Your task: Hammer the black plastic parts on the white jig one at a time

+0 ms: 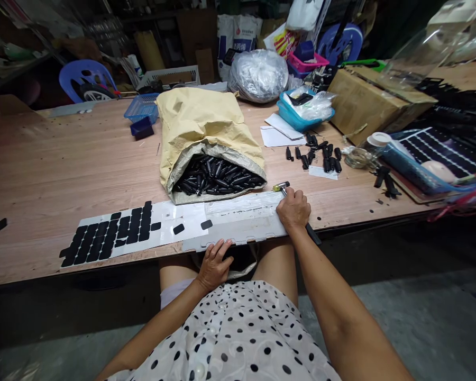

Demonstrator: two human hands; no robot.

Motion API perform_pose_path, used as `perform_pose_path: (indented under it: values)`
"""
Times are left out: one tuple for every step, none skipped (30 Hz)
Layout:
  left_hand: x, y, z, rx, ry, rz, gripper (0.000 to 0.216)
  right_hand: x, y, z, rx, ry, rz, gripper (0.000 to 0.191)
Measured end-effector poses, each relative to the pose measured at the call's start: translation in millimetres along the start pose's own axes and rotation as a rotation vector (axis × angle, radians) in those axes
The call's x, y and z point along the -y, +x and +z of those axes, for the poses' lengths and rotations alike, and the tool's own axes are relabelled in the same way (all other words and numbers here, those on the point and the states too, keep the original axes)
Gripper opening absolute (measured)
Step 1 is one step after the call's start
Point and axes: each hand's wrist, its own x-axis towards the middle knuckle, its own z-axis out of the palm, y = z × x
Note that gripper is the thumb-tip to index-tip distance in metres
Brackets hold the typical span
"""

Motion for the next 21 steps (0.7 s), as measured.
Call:
perform_pose_path:
  values:
    - [0.0,0.2,-0.3,-0.015,-0.002,0.008,0.016,0.1,0.0,-0.1,0.001,-0.002,0.0,0.035]
    - [0.1,0.4,-0.7,-0.031,-0.003,0.016,0.017,0.1,-0.1,-0.1,0.003,-0.004,0.001,0.035]
    - [0.1,0.5,-0.9,-0.045,-0.005,0.024,0.017,0.1,-0.2,-0.1,0.005,-0.006,0.002,0.036]
    - [0.0,0.5,-1.0,-0.051,-0.006,0.028,0.017,0.0,-0.2,0.0,0.006,-0.007,0.003,0.036]
    - [0.0,0.5,-1.0,-0.046,-0.008,0.027,0.017,0.0,-0.2,0.1,0.007,-0.007,0.003,0.036]
    - [-0.1,0.3,-0.9,-0.034,-0.008,0.021,0.016,-0.2,-0.2,0.4,0.008,-0.007,0.002,0.036]
    - [-0.2,0.1,-0.7,-0.016,-0.007,0.012,0.016,-0.3,-0.2,0.6,0.01,-0.007,0.0,0.037]
    - [-0.3,-0.1,-0.5,0.0,-0.005,0.003,0.016,-0.5,-0.2,0.9,0.012,-0.008,-0.001,0.037]
    - [-0.3,-0.2,-0.3,0.012,0.0,-0.003,0.016,-0.7,-0.1,1.3,0.014,-0.01,-0.001,0.037]
    - [-0.3,-0.3,-0.2,0.019,0.005,-0.007,0.015,-0.9,0.0,1.6,0.014,-0.012,0.0,0.037]
    - [-0.3,-0.3,-0.1,0.019,0.01,-0.007,0.015,-1.1,0.1,1.9,0.011,-0.012,-0.001,0.037]
    - [-0.2,-0.2,-0.2,0.017,0.016,-0.004,0.015,-1.3,0.1,2.3,0.006,-0.011,-0.002,0.036]
    - [-0.1,-0.1,-0.3,0.012,0.023,-0.001,0.014,-1.5,0.2,2.6,0.0,-0.01,-0.003,0.036]
    - [-0.1,0.1,-0.4,0.004,0.033,0.003,0.014,-1.7,0.3,2.9,-0.004,-0.01,-0.005,0.036]
    - [0.0,0.2,-0.6,-0.004,0.045,0.007,0.013,-1.9,0.4,3.3,-0.006,-0.012,-0.008,0.036]
    - [0.1,0.3,-0.7,-0.011,0.057,0.011,0.012,-2.1,0.5,3.6,-0.007,-0.015,-0.01,0.036]
    - [0.1,0.4,-0.8,-0.016,0.066,0.013,0.012,-2.3,0.6,3.9,-0.008,-0.018,-0.012,0.035]
    - [0.2,0.3,-0.9,-0.017,0.07,0.014,0.012,-2.4,0.6,4.2,-0.011,-0.021,-0.013,0.035]
    - [0.2,0.3,-0.9,-0.017,0.068,0.013,0.012,-2.5,0.6,4.5,-0.014,-0.023,-0.014,0.035]
    - [0.2,0.2,-0.9,-0.016,0.062,0.012,0.013,-2.4,0.6,4.7,-0.018,-0.024,-0.014,0.035]
    - [0.2,0.2,-0.9,-0.016,0.055,0.011,0.013,-2.2,0.5,4.8,-0.022,-0.024,-0.013,0.035]
